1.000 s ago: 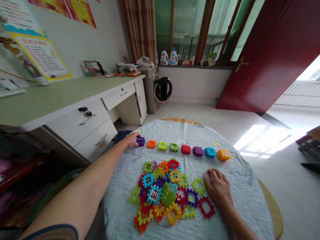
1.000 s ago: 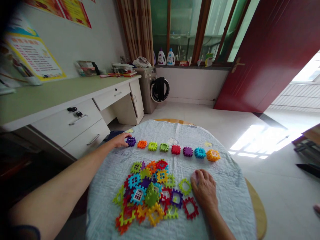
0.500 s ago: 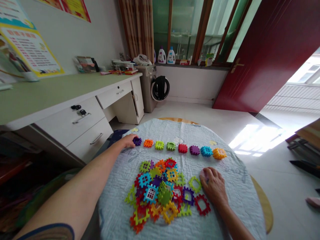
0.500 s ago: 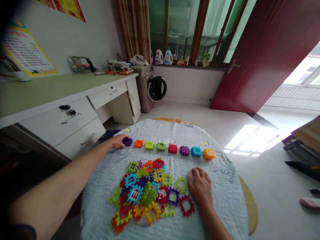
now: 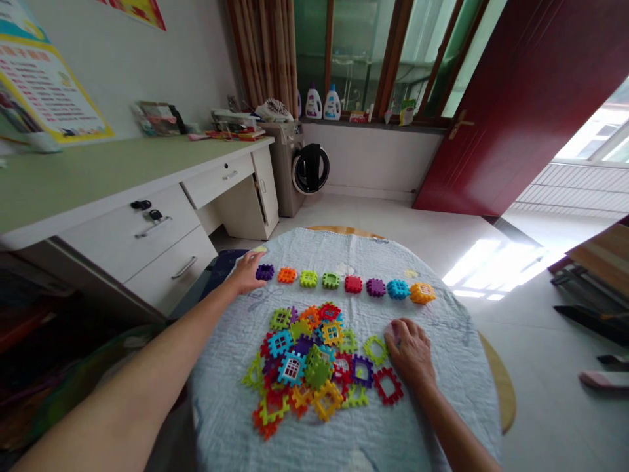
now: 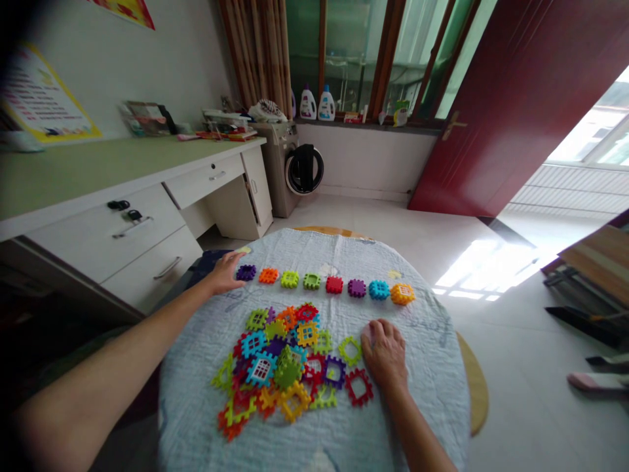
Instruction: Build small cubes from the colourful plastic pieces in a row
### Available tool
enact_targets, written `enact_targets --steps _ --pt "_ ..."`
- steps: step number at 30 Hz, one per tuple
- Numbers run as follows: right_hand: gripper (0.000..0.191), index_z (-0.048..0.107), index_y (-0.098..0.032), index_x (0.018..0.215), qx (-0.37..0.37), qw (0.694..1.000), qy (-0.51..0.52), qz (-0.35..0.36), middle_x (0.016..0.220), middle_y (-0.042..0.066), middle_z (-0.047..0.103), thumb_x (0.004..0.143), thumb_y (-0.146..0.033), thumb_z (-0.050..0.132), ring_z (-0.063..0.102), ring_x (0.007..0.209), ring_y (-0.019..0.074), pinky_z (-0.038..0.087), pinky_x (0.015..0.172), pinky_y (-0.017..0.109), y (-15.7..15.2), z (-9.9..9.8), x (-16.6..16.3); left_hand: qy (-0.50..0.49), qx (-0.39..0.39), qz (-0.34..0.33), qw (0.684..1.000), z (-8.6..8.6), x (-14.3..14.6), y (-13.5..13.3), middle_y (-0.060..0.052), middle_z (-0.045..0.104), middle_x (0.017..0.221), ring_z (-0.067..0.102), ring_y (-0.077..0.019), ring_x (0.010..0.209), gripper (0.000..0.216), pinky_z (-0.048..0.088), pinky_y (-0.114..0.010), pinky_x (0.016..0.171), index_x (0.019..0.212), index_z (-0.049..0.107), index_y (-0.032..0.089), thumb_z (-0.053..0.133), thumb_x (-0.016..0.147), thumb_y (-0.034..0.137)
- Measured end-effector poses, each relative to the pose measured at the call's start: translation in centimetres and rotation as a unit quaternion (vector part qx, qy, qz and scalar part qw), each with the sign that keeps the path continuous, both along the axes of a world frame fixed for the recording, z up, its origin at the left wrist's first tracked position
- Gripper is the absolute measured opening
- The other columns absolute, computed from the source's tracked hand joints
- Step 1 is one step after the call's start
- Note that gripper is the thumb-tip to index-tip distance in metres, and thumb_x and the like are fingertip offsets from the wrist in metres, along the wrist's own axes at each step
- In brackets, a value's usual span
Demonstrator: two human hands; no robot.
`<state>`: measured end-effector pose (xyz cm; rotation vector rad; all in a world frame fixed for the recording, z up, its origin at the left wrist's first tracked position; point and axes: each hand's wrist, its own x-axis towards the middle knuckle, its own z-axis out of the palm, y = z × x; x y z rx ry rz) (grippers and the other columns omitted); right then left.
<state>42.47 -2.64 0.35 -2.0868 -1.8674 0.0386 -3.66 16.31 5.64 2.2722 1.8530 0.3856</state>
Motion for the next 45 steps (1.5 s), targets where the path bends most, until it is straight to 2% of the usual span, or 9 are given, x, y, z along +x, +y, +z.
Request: enact_targets --steps 2,5,11,23,28,33,37,41,45 --pt "0.029 0.059 -0.023 0.11 0.002 1.0 0.003 0.004 0.118 0.008 0.059 0.093 -0.04 0.042 0.05 0.111 0.0254 0.037 0.097 0.041 0.0 0.1 0.0 -0.034 0.064 -0.022 0.997 -0.5 0.6 -3.0 -0.014 0.043 0.142 0.037 -0.0314 0.136 0.073 0.027 -0.045 0.116 0.136 0.043 0.018 0.066 0.069 0.035" --pt "0.029 0.06 -0.023 0.109 0.002 1.0 0.005 0.007 0.118 0.008 0.059 0.095 -0.038 0.039 0.05 0.11 0.0246 0.037 0.095 0.041 -0.1 0.3 0.0 -0.074 0.061 -0.056 0.994 -1.8 2.2 -8.2 -0.011 0.053 0.133 0.045 -0.0278 0.129 0.049 0.032 -0.044 0.113 0.125 0.055 0.021 0.054 0.083 0.045" --pt "0.029 0.06 -0.022 0.109 -0.01 1.0 0.001 0.004 0.117 0.008 0.059 0.097 -0.037 0.038 0.05 0.11 0.0242 0.036 0.094 0.039 -0.2 0.9 -0.3 -0.077 -0.008 -0.065 0.995 -2.8 7.2 -14.7 -0.013 0.052 0.137 0.045 -0.0273 0.131 0.049 0.036 -0.046 0.111 0.123 0.061 0.021 0.042 0.091 0.053" --pt "0.027 0.06 -0.021 0.107 -0.003 1.0 -0.008 -0.006 0.114 0.007 0.059 0.098 -0.035 0.039 0.049 0.105 0.0223 0.033 0.09 0.035 -0.4 1.5 -0.7 -0.112 0.007 -0.088 0.99 -1.9 13.7 -17.8 -0.011 0.052 0.137 0.046 -0.0285 0.128 0.056 0.036 -0.047 0.111 0.13 0.055 0.024 0.065 0.079 0.044" --pt "0.025 0.061 -0.022 0.106 -0.002 1.0 -0.012 -0.012 0.115 0.007 0.06 0.097 -0.034 0.042 0.049 0.106 0.0222 0.033 0.089 0.034 -0.4 1.4 -0.7 -0.144 -0.017 -0.134 0.98 -1.0 15.7 -19.3 -0.01 0.051 0.142 0.048 -0.0263 0.129 0.066 0.036 -0.048 0.111 0.142 0.04 0.025 0.063 0.081 0.032" --pt "0.024 0.061 -0.022 0.105 0.001 1.0 -0.01 -0.014 0.114 0.006 0.06 0.097 -0.035 0.042 0.05 0.107 0.0222 0.033 0.09 0.034 -0.4 1.3 -0.7 -0.118 -0.04 -0.187 0.974 0.0 17.7 -20.5 -0.009 0.054 0.14 0.05 -0.0271 0.129 0.057 0.021 -0.059 0.116 0.14 0.042 0.026 0.058 0.086 0.036" --pt "0.024 0.061 -0.023 0.108 -0.002 1.0 -0.008 -0.017 0.115 0.006 0.06 0.096 -0.035 0.044 0.049 0.109 0.0219 0.033 0.09 0.033 -0.3 1.2 -0.6 -0.105 -0.021 -0.233 0.966 0.2 19.3 -21.0 -0.011 0.056 0.137 0.051 -0.0255 0.127 0.049 0.034 -0.048 0.111 0.135 0.048 0.021 0.055 0.09 0.04" --pt "0.024 0.061 -0.023 0.109 -0.003 1.0 -0.014 -0.018 0.116 0.007 0.059 0.096 -0.035 0.045 0.049 0.108 0.0218 0.033 0.09 0.033 -0.3 1.1 -0.6 -0.117 0.003 -0.263 0.958 0.7 20.5 -20.3 -0.01 0.058 0.135 0.052 -0.0245 0.125 0.049 0.04 -0.042 0.106 0.133 0.052 0.021 0.046 0.094 0.05" --pt "0.024 0.061 -0.023 0.108 -0.004 1.0 -0.015 -0.021 0.115 0.007 0.06 0.096 -0.035 0.044 0.049 0.108 0.022 0.032 0.091 0.033 -0.3 1.2 -0.7 -0.108 0.037 -0.239 0.964 1.0 21.4 -17.0 -0.009 0.056 0.135 0.05 -0.0239 0.125 0.049 0.037 -0.042 0.108 0.127 0.058 0.022 0.036 0.096 0.053"
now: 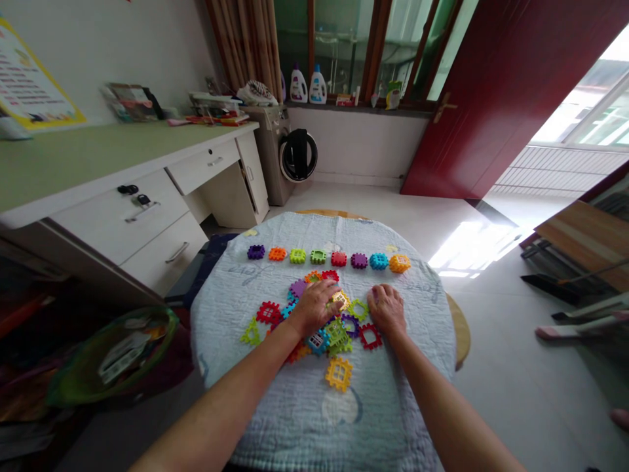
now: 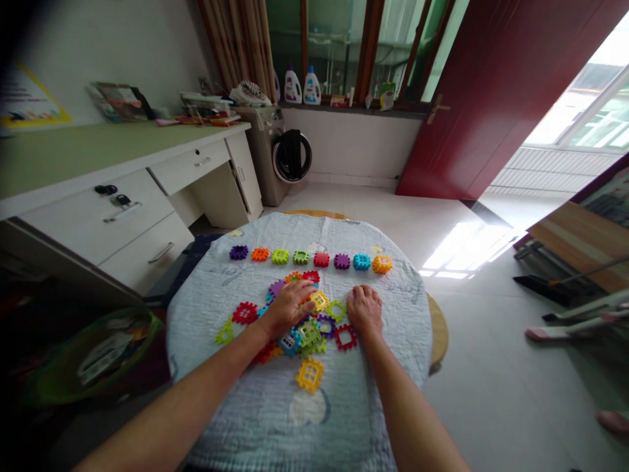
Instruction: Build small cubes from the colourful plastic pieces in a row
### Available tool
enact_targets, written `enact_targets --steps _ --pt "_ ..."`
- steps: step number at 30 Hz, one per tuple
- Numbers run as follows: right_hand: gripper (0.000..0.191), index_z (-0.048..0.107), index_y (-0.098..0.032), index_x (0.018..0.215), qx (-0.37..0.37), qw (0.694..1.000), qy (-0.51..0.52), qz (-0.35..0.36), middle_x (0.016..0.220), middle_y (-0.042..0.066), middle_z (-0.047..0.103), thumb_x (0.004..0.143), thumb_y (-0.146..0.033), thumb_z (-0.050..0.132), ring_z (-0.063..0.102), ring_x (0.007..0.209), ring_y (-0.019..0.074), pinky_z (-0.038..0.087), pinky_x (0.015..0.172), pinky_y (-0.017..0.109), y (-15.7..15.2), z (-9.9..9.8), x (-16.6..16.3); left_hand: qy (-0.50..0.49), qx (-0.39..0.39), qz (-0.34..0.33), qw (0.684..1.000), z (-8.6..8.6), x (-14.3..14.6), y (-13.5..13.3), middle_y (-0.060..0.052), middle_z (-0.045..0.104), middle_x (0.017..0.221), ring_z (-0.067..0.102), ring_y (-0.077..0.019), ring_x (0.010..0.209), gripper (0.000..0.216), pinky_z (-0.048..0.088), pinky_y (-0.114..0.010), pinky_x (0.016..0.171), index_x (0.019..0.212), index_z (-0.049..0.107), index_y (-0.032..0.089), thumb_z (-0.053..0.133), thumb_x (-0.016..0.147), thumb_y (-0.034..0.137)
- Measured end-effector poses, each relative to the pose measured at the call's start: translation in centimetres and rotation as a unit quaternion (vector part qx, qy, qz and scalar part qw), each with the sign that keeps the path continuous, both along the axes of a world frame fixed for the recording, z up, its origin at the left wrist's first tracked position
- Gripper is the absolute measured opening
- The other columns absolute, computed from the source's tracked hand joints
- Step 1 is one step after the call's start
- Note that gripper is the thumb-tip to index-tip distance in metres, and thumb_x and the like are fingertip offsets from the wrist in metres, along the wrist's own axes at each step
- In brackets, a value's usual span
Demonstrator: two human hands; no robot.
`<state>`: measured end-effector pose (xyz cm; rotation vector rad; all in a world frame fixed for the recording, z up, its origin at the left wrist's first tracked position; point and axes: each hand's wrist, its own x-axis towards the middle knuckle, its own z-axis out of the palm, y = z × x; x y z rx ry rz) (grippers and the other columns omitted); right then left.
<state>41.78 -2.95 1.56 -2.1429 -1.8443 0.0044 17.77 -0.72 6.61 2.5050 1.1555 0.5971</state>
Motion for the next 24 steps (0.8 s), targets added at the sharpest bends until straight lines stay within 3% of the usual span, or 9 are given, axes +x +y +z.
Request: enact_targets --steps 5,10,15,18,21,24 --pt "0.023 0.061 -0.023 0.108 -0.005 1.0 0.0 -0.002 0.115 0.006 0.06 0.096 -0.036 0.045 0.049 0.109 0.0222 0.032 0.09 0.033 0.0 0.2 0.0 0.121 -0.052 0.098 0.986 -1.4 0.8 5.0 -0.01 0.051 0.14 0.045 -0.0283 0.13 0.05 0.035 -0.044 0.107 0.13 0.055 0.025 0.043 0.092 0.055" --pt "0.024 0.061 -0.023 0.108 -0.008 1.0 -0.001 -0.003 0.114 0.007 0.06 0.096 -0.035 0.045 0.049 0.108 0.0219 0.033 0.09 0.033 -0.1 0.3 0.0 0.142 -0.088 0.108 0.98 -2.7 1.1 6.2 -0.013 0.055 0.135 0.048 -0.0313 0.124 0.057 0.036 -0.046 0.104 0.132 0.055 0.023 0.046 0.088 0.059" --pt "0.024 0.06 -0.023 0.109 -0.01 1.0 -0.002 -0.005 0.114 0.007 0.06 0.096 -0.036 0.044 0.049 0.109 0.0225 0.032 0.09 0.033 0.0 0.3 -0.1 0.127 -0.103 0.021 0.986 -1.9 2.1 4.9 -0.006 0.061 0.127 0.053 -0.0232 0.119 0.045 0.035 -0.035 0.107 0.116 0.066 0.026 0.045 0.09 0.056" --pt "0.025 0.06 -0.023 0.11 -0.014 1.0 -0.003 -0.008 0.115 0.007 0.06 0.096 -0.036 0.044 0.049 0.109 0.0226 0.032 0.09 0.033 0.0 0.3 -0.1 0.105 -0.14 -0.041 0.984 -0.6 2.6 3.3 -0.006 0.063 0.127 0.054 -0.0211 0.12 0.046 0.036 -0.033 0.107 0.121 0.064 0.024 0.042 0.093 0.053" --pt "0.026 0.06 -0.023 0.111 -0.015 1.0 -0.005 -0.01 0.115 0.007 0.06 0.096 -0.036 0.043 0.049 0.109 0.0224 0.032 0.09 0.033 -0.1 0.4 -0.2 0.087 -0.161 -0.064 0.981 0.8 2.4 0.6 -0.008 0.052 0.142 0.044 -0.0265 0.132 0.056 0.03 -0.044 0.113 0.134 0.054 0.024 0.044 0.09 0.059" --pt "0.027 0.06 -0.023 0.112 -0.012 1.0 -0.007 -0.013 0.115 0.007 0.06 0.097 -0.036 0.042 0.049 0.109 0.0223 0.032 0.092 0.033 -0.1 0.4 -0.2 0.1 -0.106 -0.053 0.988 1.9 1.6 -3.2 -0.01 0.032 0.156 0.023 -0.0399 0.144 0.085 0.012 -0.064 0.115 0.142 0.044 0.031 0.061 0.07 0.074"
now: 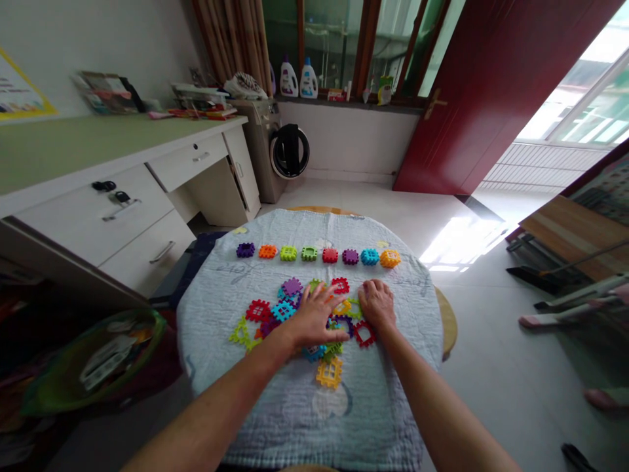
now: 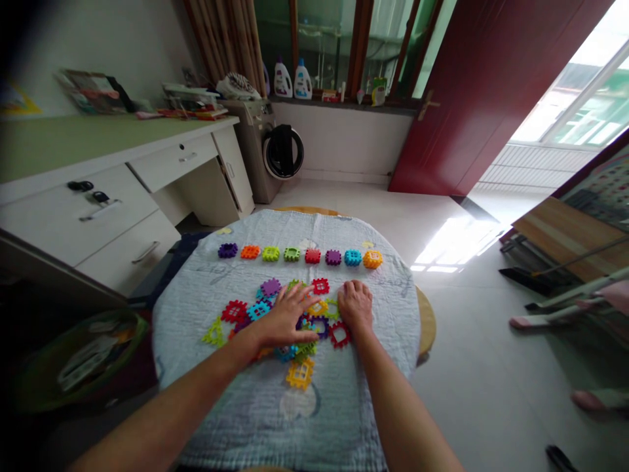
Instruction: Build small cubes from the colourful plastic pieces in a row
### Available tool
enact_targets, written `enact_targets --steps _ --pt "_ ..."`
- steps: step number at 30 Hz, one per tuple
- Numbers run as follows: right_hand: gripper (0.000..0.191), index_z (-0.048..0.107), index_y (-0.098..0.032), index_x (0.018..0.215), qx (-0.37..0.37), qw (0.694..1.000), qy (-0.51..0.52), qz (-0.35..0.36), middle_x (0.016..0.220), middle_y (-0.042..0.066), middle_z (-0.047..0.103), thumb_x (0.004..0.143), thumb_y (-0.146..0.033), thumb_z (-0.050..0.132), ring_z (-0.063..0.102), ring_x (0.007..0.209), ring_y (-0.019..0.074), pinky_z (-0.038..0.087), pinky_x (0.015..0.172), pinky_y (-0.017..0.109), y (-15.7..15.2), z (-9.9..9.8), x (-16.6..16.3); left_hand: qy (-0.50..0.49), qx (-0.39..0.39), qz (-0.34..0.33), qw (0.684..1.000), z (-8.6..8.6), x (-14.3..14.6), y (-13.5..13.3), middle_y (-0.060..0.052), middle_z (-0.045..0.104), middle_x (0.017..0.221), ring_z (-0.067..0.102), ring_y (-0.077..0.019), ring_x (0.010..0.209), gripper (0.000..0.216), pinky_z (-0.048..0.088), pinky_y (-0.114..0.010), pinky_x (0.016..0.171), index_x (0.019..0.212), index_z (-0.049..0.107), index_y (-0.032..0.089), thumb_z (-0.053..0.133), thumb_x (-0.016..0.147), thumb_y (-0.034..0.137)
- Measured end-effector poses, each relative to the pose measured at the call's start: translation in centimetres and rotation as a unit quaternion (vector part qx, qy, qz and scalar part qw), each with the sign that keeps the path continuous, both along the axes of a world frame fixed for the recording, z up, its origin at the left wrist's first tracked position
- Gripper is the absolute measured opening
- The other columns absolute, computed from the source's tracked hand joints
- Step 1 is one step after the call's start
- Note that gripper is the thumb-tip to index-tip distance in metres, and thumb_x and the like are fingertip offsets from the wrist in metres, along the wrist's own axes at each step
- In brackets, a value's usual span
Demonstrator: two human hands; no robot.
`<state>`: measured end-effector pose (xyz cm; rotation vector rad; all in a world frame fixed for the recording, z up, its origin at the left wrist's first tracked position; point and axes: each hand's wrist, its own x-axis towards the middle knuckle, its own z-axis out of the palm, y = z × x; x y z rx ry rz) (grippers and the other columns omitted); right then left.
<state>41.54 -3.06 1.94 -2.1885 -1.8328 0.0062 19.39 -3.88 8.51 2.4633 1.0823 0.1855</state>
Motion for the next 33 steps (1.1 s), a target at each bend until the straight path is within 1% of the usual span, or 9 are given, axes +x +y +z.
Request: enact_targets --steps 2,3,6,10,14,18,22,27,33 --pt "0.027 0.059 -0.023 0.112 0.002 1.0 -0.001 0.001 0.115 0.008 0.059 0.097 -0.036 0.041 0.049 0.109 0.0224 0.031 0.092 0.033 0.0 0.0 0.0 -0.001 0.035 -0.031 0.999 0.1 -0.6 -2.5 -0.01 0.029 0.157 0.021 -0.0428 0.144 0.098 0.01 -0.066 0.115 0.142 0.042 0.034 0.073 0.058 0.073" --pt "0.027 0.059 -0.023 0.112 0.003 1.0 0.0 0.003 0.115 0.008 0.06 0.098 -0.036 0.04 0.049 0.109 0.0225 0.032 0.093 0.033 0.0 0.0 0.0 0.001 0.051 -0.035 0.998 0.0 -0.9 -3.5 -0.01 0.03 0.157 0.021 -0.0431 0.144 0.098 0.011 -0.067 0.115 0.141 0.043 0.034 0.077 0.056 0.067" --pt "0.027 0.06 -0.023 0.112 0.004 1.0 0.002 0.006 0.114 0.008 0.06 0.098 -0.035 0.041 0.049 0.11 0.0228 0.032 0.092 0.033 -0.1 0.0 0.0 0.016 0.079 -0.021 0.996 -0.9 -1.6 -5.3 -0.012 0.037 0.153 0.028 -0.041 0.141 0.082 0.022 -0.064 0.114 0.136 0.048 0.031 0.081 0.062 0.045" --pt "0.027 0.06 -0.023 0.111 0.001 1.0 0.004 0.008 0.114 0.008 0.06 0.097 -0.035 0.041 0.049 0.109 0.0228 0.033 0.092 0.033 -0.1 0.2 0.0 -0.026 0.099 0.017 0.995 -1.9 -2.6 -5.3 -0.011 0.052 0.138 0.047 -0.0317 0.129 0.061 0.039 -0.051 0.109 0.129 0.052 0.026 0.07 0.072 0.026" --pt "0.026 0.06 -0.023 0.11 0.003 1.0 0.003 0.009 0.114 0.008 0.06 0.097 -0.036 0.042 0.049 0.109 0.0229 0.033 0.092 0.033 -0.1 0.1 0.0 -0.125 0.124 0.077 0.981 -2.4 -3.4 -4.3 -0.007 0.062 0.12 0.057 -0.0233 0.114 0.044 0.047 -0.04 0.102 0.12 0.055 0.025 0.056 0.078 0.015" --pt "0.026 0.06 -0.023 0.11 0.008 1.0 -0.002 0.011 0.114 0.008 0.06 0.096 -0.036 0.043 0.049 0.11 0.0228 0.033 0.093 0.033 -0.1 0.0 0.1 -0.212 0.116 0.19 0.952 -2.7 -4.2 -3.3 -0.006 0.066 0.105 0.063 -0.0211 0.1 0.023 0.051 -0.037 0.094 0.107 0.057 0.023 0.053 0.084 0.024" --pt "0.026 0.06 -0.023 0.11 0.008 1.0 -0.002 0.01 0.114 0.008 0.06 0.097 -0.035 0.042 0.049 0.109 0.0226 0.033 0.092 0.033 -0.1 -0.1 0.1 -0.28 0.065 0.299 0.91 -2.9 -5.5 -2.1 -0.005 0.068 0.103 0.065 -0.0204 0.096 0.027 0.052 -0.036 0.09 0.109 0.058 0.022 0.054 0.087 0.037" --pt "0.026 0.06 -0.023 0.11 0.01 1.0 -0.002 0.012 0.115 0.007 0.06 0.096 -0.036 0.043 0.049 0.109 0.023 0.033 0.091 0.033 -0.1 -0.2 0.2 -0.273 0.074 0.354 0.891 -3.3 -7.8 -0.8 -0.007 0.068 0.108 0.061 -0.0245 0.107 0.036 0.047 -0.042 0.099 0.105 0.063 0.021 0.06 0.082 0.049" --pt "0.025 0.06 -0.023 0.108 0.009 1.0 0.002 0.013 0.116 0.007 0.059 0.096 -0.036 0.044 0.049 0.108 0.0231 0.033 0.09 0.034 0.1 -0.3 0.3 -0.276 0.07 0.398 0.872 -3.7 -11.0 -0.6 -0.008 0.068 0.11 0.062 -0.0241 0.105 0.041 0.048 -0.042 0.097 0.107 0.062 0.019 0.042 0.091 0.052"
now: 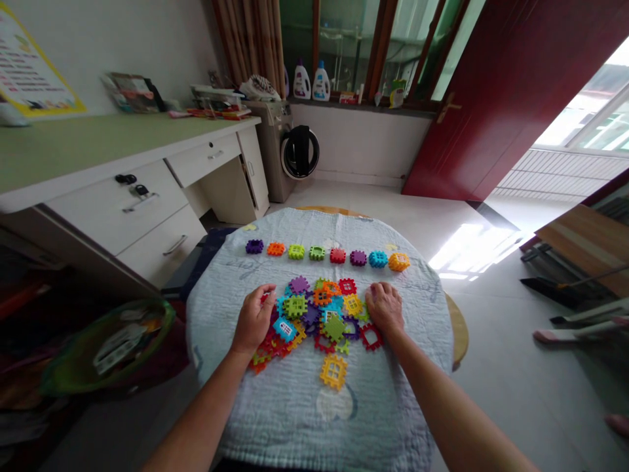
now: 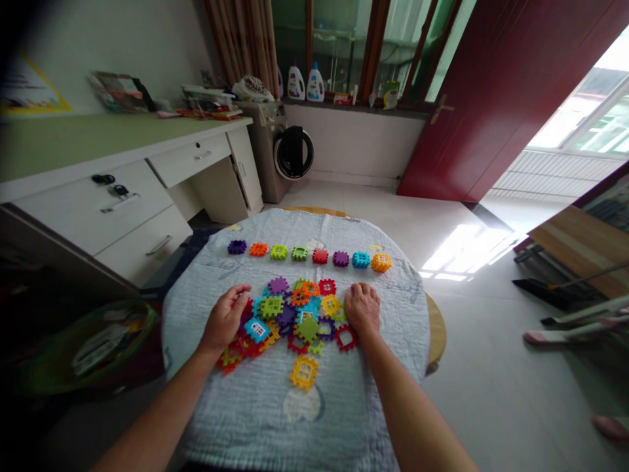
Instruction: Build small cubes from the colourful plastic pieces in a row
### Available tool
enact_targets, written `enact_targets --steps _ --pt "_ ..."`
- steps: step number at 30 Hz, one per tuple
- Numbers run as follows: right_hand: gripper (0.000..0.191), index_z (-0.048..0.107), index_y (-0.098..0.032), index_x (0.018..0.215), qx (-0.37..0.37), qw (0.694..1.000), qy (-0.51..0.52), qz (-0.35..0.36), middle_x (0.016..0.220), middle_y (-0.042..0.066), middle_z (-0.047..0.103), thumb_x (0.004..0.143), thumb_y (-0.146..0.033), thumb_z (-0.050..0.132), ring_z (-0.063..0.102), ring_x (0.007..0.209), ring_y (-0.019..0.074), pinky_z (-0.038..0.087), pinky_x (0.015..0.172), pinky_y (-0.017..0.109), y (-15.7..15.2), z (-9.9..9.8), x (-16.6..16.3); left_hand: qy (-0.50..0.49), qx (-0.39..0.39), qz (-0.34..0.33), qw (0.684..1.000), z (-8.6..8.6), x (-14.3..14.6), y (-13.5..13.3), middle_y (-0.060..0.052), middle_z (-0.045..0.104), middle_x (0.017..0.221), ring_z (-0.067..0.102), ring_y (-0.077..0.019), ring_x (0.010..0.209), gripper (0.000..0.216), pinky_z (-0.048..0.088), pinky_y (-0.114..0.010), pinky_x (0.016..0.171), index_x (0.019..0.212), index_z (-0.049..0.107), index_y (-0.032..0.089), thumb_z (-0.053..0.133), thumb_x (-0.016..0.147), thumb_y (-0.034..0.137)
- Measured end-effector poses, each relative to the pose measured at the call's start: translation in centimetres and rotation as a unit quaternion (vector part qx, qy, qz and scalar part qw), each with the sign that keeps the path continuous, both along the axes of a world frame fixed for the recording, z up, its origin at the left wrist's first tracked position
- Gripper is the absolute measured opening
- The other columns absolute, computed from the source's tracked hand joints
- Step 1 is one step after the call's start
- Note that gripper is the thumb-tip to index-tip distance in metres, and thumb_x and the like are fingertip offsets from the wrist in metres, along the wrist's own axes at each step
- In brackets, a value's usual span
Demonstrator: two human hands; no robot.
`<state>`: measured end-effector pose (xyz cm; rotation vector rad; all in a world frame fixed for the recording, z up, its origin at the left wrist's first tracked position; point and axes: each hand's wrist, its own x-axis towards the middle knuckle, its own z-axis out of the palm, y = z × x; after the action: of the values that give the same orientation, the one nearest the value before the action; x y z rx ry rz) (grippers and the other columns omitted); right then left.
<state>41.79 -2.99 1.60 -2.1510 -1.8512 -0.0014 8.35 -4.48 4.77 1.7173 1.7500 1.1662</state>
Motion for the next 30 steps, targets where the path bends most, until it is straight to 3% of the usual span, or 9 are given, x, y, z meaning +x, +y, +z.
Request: enact_targets --steps 7,11,19,25,30 --pt "0.025 0.06 -0.022 0.108 0.004 1.0 0.004 0.008 0.115 0.007 0.06 0.096 -0.036 0.042 0.05 0.107 0.0227 0.033 0.09 0.034 0.0 -0.1 0.1 0.12 0.059 0.017 0.991 -2.0 -4.5 -0.9 -0.011 0.066 0.109 0.058 -0.0273 0.111 0.039 0.042 -0.047 0.103 0.102 0.062 0.02 0.041 0.091 0.051" --pt "0.025 0.061 -0.022 0.108 0.008 1.0 0.012 0.01 0.114 0.006 0.06 0.095 -0.036 0.044 0.05 0.107 0.023 0.033 0.092 0.034 0.1 -0.2 0.2 0.117 0.034 0.036 0.992 -3.2 -6.2 -0.9 -0.014 0.064 0.114 0.057 -0.0291 0.114 0.045 0.042 -0.049 0.105 0.103 0.061 0.018 0.038 0.089 0.054" --pt "0.029 0.063 -0.022 0.107 0.015 0.998 0.061 0.017 0.115 0.007 0.061 0.093 -0.039 0.045 0.051 0.108 0.023 0.034 0.094 0.036 0.3 -0.7 0.8 0.01 -0.049 -0.047 0.998 -2.2 -3.8 -0.4 -0.009 0.067 0.118 0.061 -0.0231 0.114 0.048 0.047 -0.042 0.102 0.116 0.06 0.019 0.037 0.091 0.053" --pt "0.029 0.064 -0.021 0.103 0.04 0.994 0.097 0.034 0.113 0.008 0.062 0.088 -0.04 0.049 0.052 0.107 0.024 0.036 0.096 0.038 0.3 -1.2 1.4 0.05 -0.004 -0.074 0.996 -2.6 -3.2 -0.5 -0.009 0.064 0.124 0.057 -0.0228 0.119 0.041 0.041 -0.043 0.109 0.114 0.062 0.02 0.042 0.092 0.049" --pt "0.029 0.065 -0.018 0.097 0.062 0.974 0.216 0.022 0.1 0.009 0.067 0.082 -0.037 0.048 0.058 0.096 0.0235 0.042 0.09 0.037 0.5 -0.3 1.9 0.041 0.007 -0.059 0.997 -2.7 -3.2 -0.6 -0.009 0.066 0.12 0.059 -0.0218 0.116 0.039 0.044 -0.041 0.106 0.113 0.062 0.02 0.041 0.093 0.046"
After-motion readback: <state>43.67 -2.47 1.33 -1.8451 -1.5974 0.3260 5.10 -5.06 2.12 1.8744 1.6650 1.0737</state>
